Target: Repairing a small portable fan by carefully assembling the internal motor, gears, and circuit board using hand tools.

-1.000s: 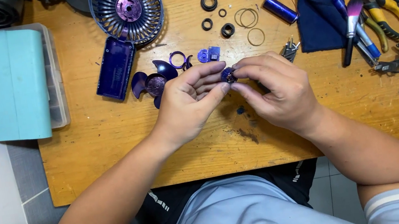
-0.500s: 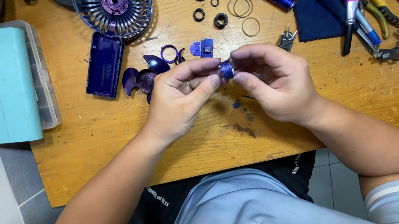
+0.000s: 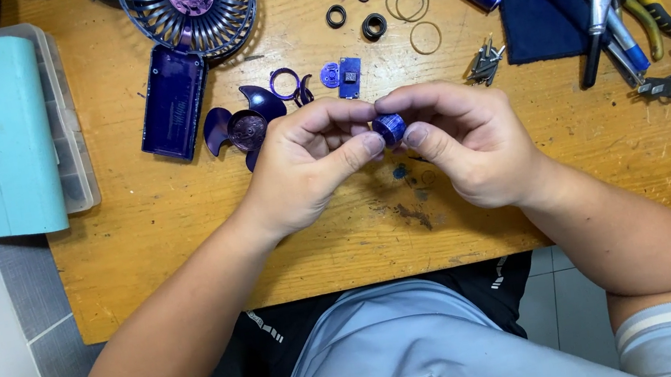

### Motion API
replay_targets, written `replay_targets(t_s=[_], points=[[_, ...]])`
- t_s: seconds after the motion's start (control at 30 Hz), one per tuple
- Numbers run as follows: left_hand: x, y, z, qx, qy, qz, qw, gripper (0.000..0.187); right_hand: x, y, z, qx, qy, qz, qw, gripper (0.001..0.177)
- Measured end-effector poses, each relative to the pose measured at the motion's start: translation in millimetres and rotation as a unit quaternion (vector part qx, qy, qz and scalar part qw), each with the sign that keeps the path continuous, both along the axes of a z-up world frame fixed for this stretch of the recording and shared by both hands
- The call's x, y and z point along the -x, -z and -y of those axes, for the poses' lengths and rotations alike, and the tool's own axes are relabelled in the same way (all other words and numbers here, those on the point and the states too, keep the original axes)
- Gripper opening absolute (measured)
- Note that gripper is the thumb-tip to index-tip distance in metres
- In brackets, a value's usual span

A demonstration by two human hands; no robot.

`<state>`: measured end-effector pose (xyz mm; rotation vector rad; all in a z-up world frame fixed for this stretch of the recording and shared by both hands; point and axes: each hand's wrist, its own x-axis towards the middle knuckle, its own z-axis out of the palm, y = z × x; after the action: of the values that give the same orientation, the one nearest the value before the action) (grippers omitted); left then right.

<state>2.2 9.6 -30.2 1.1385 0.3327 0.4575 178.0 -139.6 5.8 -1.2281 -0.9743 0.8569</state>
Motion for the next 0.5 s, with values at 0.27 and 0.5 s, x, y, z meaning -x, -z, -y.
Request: replay_targets(t_s=[0.27,0.5], points=[[-1,2,-8,0.017,0.037,0.014,0.999,0.030,0,-7,-2,-0.038,-0.006,0.090,0.995,0.026],[-1,-8,-2,0.026,0.030,0.020,0.999,0.029,0,-11,-3,-0.070,0.018,0.209,0.975,0.029]])
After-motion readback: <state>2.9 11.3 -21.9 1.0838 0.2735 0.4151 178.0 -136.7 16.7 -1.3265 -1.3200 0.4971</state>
